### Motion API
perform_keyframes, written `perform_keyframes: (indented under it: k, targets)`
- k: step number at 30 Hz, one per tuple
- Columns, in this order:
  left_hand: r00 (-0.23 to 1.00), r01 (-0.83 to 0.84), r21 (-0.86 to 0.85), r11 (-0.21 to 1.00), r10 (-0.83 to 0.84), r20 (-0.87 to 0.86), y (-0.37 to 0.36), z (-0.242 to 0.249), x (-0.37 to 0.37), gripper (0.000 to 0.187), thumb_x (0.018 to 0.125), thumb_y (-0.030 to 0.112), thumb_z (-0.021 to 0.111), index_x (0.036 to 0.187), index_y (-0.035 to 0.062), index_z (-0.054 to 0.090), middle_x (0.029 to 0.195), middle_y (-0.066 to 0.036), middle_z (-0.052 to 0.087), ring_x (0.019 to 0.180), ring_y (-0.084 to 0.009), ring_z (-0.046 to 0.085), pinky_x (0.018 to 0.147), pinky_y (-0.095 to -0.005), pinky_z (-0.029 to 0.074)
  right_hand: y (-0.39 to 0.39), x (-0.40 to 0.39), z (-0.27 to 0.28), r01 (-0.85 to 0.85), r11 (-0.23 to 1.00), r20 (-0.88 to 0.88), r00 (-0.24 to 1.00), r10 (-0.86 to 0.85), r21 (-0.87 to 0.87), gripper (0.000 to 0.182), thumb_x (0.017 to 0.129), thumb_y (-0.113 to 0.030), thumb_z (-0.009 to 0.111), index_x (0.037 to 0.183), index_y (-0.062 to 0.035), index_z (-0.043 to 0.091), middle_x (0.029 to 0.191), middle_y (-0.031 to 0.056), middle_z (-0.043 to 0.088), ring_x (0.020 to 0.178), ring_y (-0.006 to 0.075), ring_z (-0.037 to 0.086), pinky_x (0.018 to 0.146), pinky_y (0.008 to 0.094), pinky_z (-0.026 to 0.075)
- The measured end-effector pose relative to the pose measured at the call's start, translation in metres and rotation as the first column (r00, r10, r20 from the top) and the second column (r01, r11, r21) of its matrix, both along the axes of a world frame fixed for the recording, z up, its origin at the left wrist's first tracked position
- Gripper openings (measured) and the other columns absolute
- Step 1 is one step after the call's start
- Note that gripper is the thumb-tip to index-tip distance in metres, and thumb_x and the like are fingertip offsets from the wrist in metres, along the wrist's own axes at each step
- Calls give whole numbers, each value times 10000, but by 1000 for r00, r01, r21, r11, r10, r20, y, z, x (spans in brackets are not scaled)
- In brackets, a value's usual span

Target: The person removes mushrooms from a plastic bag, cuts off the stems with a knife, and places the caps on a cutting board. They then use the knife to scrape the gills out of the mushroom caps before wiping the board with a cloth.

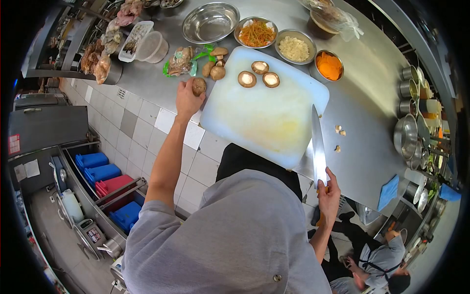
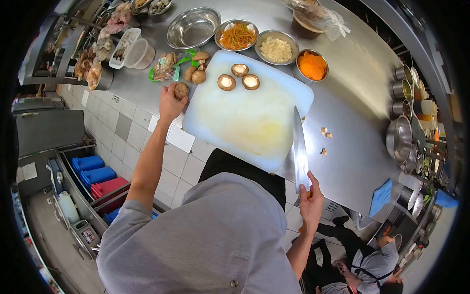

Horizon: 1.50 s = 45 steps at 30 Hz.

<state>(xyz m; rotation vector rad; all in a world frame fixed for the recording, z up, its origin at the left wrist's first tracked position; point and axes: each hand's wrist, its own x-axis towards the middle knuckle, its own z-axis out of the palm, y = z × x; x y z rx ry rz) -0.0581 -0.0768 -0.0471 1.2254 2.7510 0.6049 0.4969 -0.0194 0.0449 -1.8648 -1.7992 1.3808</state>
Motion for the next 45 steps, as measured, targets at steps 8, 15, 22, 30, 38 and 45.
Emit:
perform_keyframes:
  k: [8,15,22,30,38,45]
  targets:
    - [903,158,388,908,-292,315,21,23,83,565,685,-70,851,1130,43,523,1185,-204,618,1062,-368,668,850,-410,575,1,-5,8,-38,998,18,999,37,45,501,998,-99,676,1492,-101,589,718,-27,524,605,69,464,548,255,394]
    - [662,636,404,657,-734,150,60,-13,194,512,741,-66,783,1178,78,558,1445,-187,490,1185,-390,621,947,-441,581,-5,-5,17,-96,994,5,995,96,52,437,1014,-138,682,1446,-138,619,608,72,494,576,138,445,939,336,530]
    - [590,617,361,699,-714,377,34,18,190,404,783,-70,761,1101,62,551,1481,-159,474,1258,-392,610,991,-450,574,-31,4,15,-15,1000,-72,997,13,-22,440,995,-100,697,1431,-125,639,613,65,508,575,113,449,821,283,507]
    - [517,653,448,611,-791,327,67,8,197,403,804,-21,811,1073,64,523,1442,-151,523,1308,-399,581,1080,-455,515,-37,10,15,-89,996,-97,992,85,-33,453,972,-58,712,1416,-122,650,692,92,520,583,107,401,590,264,424]
    - [583,562,446,697,-716,384,55,-1,195,530,818,29,850,1297,80,629,1355,-147,573,1245,-352,615,1036,-407,531,-35,-1,24,-175,984,-55,983,176,11,448,960,-40,717,1396,-121,658,735,120,577,585,134,427,591,274,432]
    - [549,141,524,840,-507,665,56,-11,208,389,877,44,826,1221,7,650,1295,-140,627,1169,-229,664,988,-376,598,-35,-7,25,-198,980,-51,979,197,-19,453,956,-30,719,1398,-106,652,1051,174,740,626,186,524,647,295,500]
